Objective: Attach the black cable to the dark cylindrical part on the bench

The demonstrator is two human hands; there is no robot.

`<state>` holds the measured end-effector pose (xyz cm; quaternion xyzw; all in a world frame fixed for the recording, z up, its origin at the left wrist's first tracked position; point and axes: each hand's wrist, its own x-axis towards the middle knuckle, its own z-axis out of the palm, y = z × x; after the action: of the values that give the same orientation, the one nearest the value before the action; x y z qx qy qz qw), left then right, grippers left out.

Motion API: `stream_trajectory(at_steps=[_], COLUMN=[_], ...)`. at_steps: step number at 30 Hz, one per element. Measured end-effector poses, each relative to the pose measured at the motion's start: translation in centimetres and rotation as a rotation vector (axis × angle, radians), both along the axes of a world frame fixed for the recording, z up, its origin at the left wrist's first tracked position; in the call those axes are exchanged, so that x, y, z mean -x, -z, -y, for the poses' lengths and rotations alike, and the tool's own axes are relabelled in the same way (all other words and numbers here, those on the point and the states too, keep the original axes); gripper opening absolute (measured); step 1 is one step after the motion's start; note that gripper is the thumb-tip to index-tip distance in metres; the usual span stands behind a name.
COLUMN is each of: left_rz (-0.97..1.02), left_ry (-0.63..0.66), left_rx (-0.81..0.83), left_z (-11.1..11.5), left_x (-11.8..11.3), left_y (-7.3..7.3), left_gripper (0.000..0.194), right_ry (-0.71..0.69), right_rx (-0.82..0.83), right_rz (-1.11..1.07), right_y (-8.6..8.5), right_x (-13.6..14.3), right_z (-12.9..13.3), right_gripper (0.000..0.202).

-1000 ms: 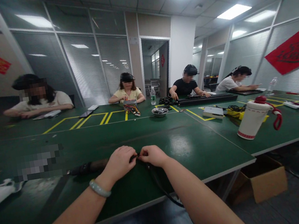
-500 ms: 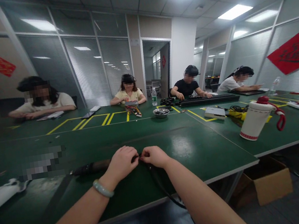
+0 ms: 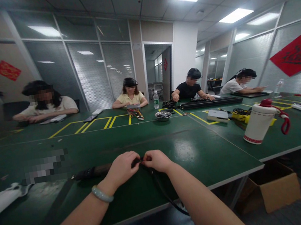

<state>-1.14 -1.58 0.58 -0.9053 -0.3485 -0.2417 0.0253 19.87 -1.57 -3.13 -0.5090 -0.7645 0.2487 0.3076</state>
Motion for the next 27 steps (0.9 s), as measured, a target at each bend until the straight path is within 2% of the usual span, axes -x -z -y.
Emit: stream_trajectory(at_steps=[11,27], left_rz=[-0.012,0.001], left_ry=[-0.024,-0.05], left_rx=[0.094,0.105], left_z=[-0.18,0.45], left_x=[0.0,-0.08], left_y=[0.18,-0.55], left_gripper=[0.009,0.01], right_ry=[-0.007,0.007], right_rx=[0.0,0.036], right_rz=[-0.024,-0.019], right_y=[-0.06,-0.5], right_x=[-0.02,0.05], right_z=[0.08,0.38], right_gripper=[0.013,0.012])
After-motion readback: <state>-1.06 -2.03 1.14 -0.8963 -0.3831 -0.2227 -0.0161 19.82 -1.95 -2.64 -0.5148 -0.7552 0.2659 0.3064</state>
